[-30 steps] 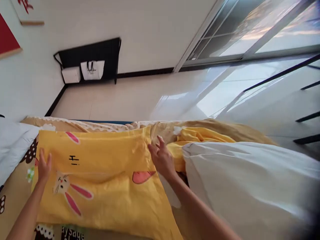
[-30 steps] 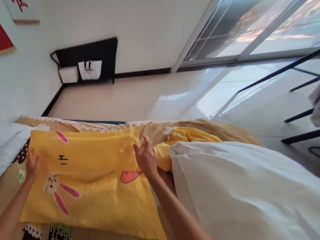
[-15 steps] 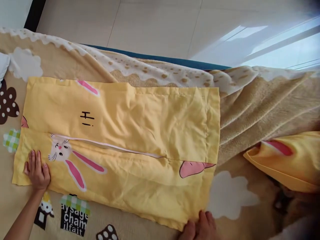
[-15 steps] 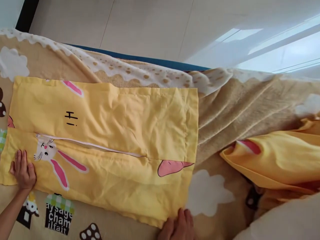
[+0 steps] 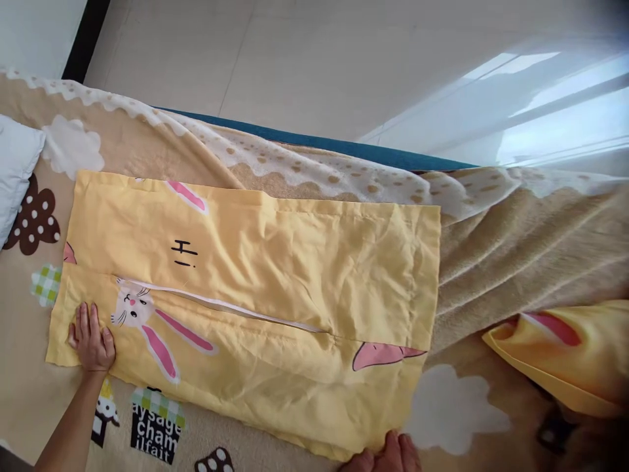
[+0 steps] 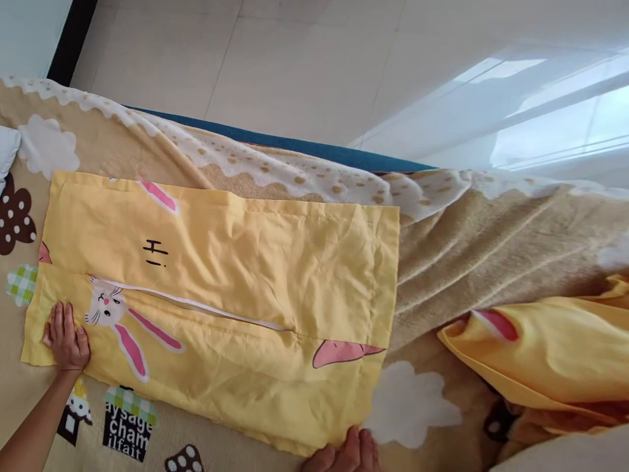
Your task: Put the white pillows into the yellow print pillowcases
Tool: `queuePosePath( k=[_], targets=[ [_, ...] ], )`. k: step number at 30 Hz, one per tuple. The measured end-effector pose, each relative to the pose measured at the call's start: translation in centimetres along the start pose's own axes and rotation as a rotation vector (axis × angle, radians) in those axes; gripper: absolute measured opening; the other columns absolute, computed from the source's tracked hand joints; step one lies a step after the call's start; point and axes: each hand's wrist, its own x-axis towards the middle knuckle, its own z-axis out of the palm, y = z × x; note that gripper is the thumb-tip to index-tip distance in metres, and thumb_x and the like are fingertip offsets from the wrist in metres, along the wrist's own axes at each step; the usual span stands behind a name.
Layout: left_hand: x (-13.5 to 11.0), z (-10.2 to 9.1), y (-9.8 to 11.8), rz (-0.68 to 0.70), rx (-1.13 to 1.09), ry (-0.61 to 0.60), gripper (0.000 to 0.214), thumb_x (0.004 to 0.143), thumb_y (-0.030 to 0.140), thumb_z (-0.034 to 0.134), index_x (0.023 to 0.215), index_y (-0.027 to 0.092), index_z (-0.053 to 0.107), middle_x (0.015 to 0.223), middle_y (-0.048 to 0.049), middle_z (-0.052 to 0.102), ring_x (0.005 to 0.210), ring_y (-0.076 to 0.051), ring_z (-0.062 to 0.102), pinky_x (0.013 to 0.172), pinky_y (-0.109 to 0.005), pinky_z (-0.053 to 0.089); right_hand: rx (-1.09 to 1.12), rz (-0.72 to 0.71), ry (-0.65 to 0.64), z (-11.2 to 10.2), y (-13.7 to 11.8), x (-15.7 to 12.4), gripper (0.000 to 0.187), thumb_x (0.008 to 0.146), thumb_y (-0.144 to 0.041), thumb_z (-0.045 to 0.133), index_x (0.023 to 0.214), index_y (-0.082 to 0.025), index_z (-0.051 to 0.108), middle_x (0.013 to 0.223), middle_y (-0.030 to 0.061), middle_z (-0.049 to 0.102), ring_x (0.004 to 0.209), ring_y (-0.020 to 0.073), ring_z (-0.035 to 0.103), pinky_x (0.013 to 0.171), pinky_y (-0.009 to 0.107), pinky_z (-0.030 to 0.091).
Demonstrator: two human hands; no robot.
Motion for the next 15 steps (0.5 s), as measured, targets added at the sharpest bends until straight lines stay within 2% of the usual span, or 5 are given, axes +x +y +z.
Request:
queuePosePath(
  k=[5, 9, 12, 15],
  targets=[
    [-0.2, 0.1, -0.2, -0.035, -0.010, -0.005, 0.064, 0.094, 0.038, 0.032, 0.154, 0.013, 0.034, 0.156, -0.0214, 0.038, 0.146, -0.033, 0.034, 0.117, -0.052, 0.018, 0.009, -0.031, 0.053, 0.5, 0.3, 0.0, 0.062, 0.091, -0.029, 0.039, 0.151, -0.015, 0.039, 0.138, 0.0221, 0.056, 0.124, 0.0427, 0.056, 0.094, 0.065, 0.048],
    [0.4, 0.0, 0.4, -0.063, -0.024, -0.004, 0.064, 0.095, 0.040, 0.031, 0.152, 0.013, 0.038, 0.156, -0.0201, 0.040, 0.146, -0.031, 0.034, 0.118, -0.050, 0.017, 0.056, -0.016, 0.041, 0.5, -0.2, 0.3, 0.061, 0.092, -0.032, 0.038, 0.149, -0.009, 0.042, 0.141, 0.0243, 0.053, 0.129, 0.0424, 0.051, 0.098, 0.064, 0.046],
    [0.6, -1.1, 0.4, -0.081, -0.090, -0.024, 0.062, 0.095, 0.042, 0.031, 0.150, 0.013, 0.041, 0.156, -0.0197, 0.039, 0.146, -0.031, 0.034, 0.119, -0.052, 0.017, 0.143, 0.092, -0.054, -0.6, -1.1, 1.1, 0.060, 0.094, -0.039, 0.035, 0.143, -0.007, 0.047, 0.142, 0.0246, 0.052, 0.133, 0.0402, 0.047, 0.105, 0.063, 0.039],
    [-0.1, -2.9, -2.2, -0.120, -0.207, -0.049, 0.065, 0.093, 0.050, 0.039, 0.147, 0.014, 0.044, 0.154, -0.0210, 0.041, 0.145, -0.034, 0.035, 0.117, -0.057, 0.023, 0.359, 0.287, -0.134, -2.3, -1.4, 2.4, 0.065, 0.089, -0.051, 0.043, 0.140, -0.011, 0.049, 0.141, 0.0210, 0.053, 0.131, 0.0361, 0.049, 0.109, 0.057, 0.037]
  ],
)
